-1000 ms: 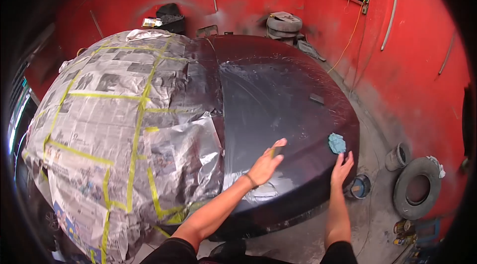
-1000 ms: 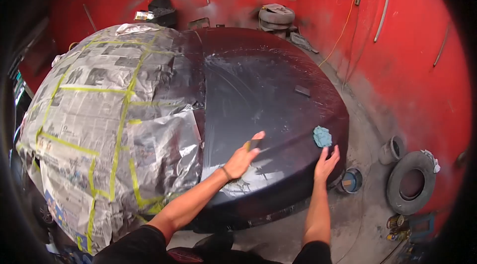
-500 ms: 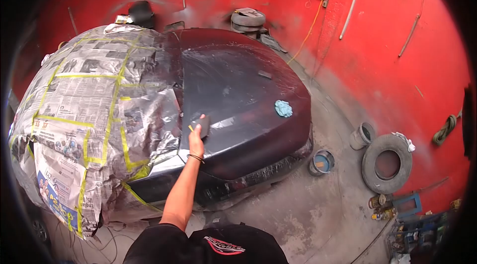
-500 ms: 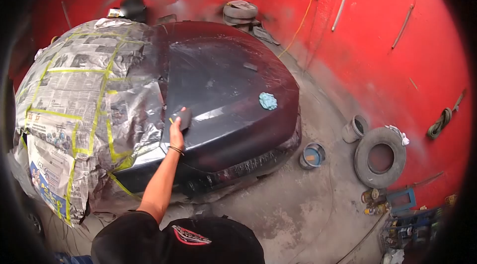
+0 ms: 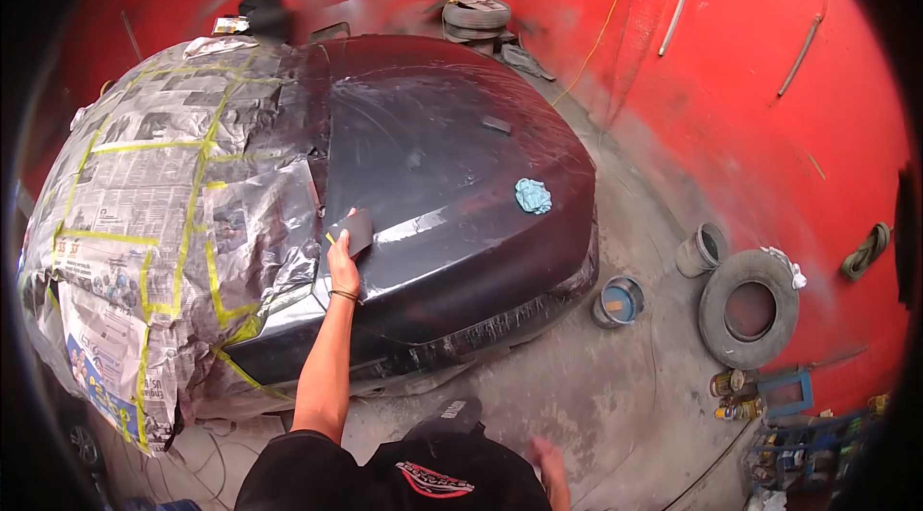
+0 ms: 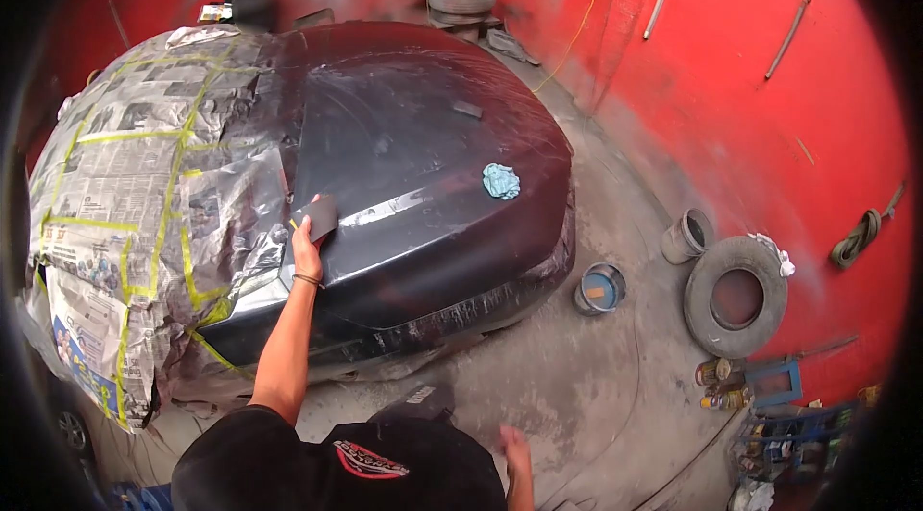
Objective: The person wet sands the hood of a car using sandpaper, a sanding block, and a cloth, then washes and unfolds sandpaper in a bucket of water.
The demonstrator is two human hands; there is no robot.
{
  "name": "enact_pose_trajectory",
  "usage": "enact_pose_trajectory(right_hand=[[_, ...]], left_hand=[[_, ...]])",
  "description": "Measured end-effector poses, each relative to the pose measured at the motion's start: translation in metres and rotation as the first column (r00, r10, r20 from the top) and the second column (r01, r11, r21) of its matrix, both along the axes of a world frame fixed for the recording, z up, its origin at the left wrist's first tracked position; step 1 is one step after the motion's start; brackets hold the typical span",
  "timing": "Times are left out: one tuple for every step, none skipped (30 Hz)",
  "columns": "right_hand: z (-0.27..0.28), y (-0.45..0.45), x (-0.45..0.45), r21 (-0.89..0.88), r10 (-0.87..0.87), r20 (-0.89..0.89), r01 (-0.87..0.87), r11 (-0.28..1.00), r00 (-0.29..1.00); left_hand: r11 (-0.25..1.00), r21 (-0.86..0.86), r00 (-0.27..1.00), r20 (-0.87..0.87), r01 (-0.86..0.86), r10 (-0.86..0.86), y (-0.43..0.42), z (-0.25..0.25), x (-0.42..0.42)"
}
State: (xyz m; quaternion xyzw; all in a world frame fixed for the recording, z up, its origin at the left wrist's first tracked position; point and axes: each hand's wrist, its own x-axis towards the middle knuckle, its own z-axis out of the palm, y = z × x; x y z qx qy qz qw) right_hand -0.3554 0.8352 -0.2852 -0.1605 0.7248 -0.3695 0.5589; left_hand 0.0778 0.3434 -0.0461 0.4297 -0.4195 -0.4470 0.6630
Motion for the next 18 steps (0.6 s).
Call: enact_pose_trajectory(right_hand=[[0.106,-0.082,0.016,-0.184,-0.068,0.151,0.095,0.978,0.986],[0.17,-0.141,0.022,-0.32,-0.014,0.213,0.083,0.944,0.977],[0.243,-0.192,0.029,-0.493,0.112,0.254,0.028,0.87,0.961],[0.306,-0.231,0.034,-0.691,0.291,0.234,-0.053,0.721,0.928],[0.373,-0.263,0.038,-0.838,0.493,0.226,-0.09,0.537,0.84],[0.426,-0.287,0.041,-0.928,0.623,0.075,-0.175,0.33,0.779],[0.482,-0.301,0.048,-0.957,0.737,0.084,-0.152,0.248,0.671],[0.521,-0.315,0.052,-0.98,0.819,0.042,-0.137,0.146,0.572],[0.548,-0.327,0.058,-0.993,0.874,-0.013,-0.112,0.047,0.486],[0.573,-0.338,0.063,-0.996,0.908,-0.055,-0.083,-0.023,0.416],[0.588,-0.35,0.066,-0.996,0.929,-0.084,-0.052,-0.07,0.36],[0.599,-0.361,0.071,-0.994,0.945,-0.112,-0.03,-0.108,0.307],[0.608,-0.375,0.074,-0.991,0.956,-0.133,-0.008,-0.136,0.262],[0.612,-0.384,0.078,-0.985,0.96,-0.168,0.005,-0.173,0.226],[0.617,-0.395,0.079,-0.981,0.965,-0.185,0.024,-0.192,0.186],[0.617,-0.403,0.084,-0.979,0.968,-0.196,0.02,-0.201,0.155],[0.618,-0.41,0.087,-0.979,0.972,-0.197,0.023,-0.202,0.129],[0.616,-0.419,0.092,-0.981,0.975,-0.189,0.021,-0.193,0.113]], left_hand=[[1.0,-0.023,0.988,0.155,-0.014,0.017,-0.004,-0.013,0.009],[0.999,-0.005,0.984,0.177,-0.035,0.036,-0.005,-0.024,0.017],[0.999,0.011,0.979,0.197,-0.053,0.05,-0.007,-0.034,0.022],[0.999,-0.01,0.988,0.148,-0.04,0.041,-0.002,-0.017,0.011],[0.999,-0.03,0.995,0.099,-0.028,0.031,0.004,0.001,0.0],[0.999,-0.025,0.996,0.078,-0.039,0.04,0.004,0.009,-0.006],[0.999,-0.017,0.997,0.061,-0.048,0.049,0.007,0.012,-0.009],[0.998,-0.008,0.997,0.045,-0.057,0.058,0.009,0.014,-0.011],[0.999,0.007,0.999,0.03,-0.035,0.035,0.009,0.015,-0.011],[0.999,0.028,0.998,0.065,-0.027,0.025,0.007,0.013,-0.011],[0.998,0.047,0.994,0.104,-0.03,0.025,0.006,0.011,-0.007],[0.997,0.062,0.989,0.142,-0.046,0.037,0.009,0.006,-0.001],[0.952,0.2,0.97,0.112,-0.234,0.215,0.009,-0.012,0.001],[0.966,0.008,0.965,-0.03,-0.259,0.259,-0.004,-0.029,-0.004],[0.928,0.123,0.907,0.291,-0.352,0.306,0.001,-0.042,0.015],[0.892,0.144,0.833,0.446,-0.428,0.328,0.006,-0.044,0.021],[0.892,0.099,0.798,0.498,-0.441,0.34,0.003,-0.038,0.014],[0.891,0.072,0.776,0.527,-0.447,0.347,0.002,-0.03,0.009]])
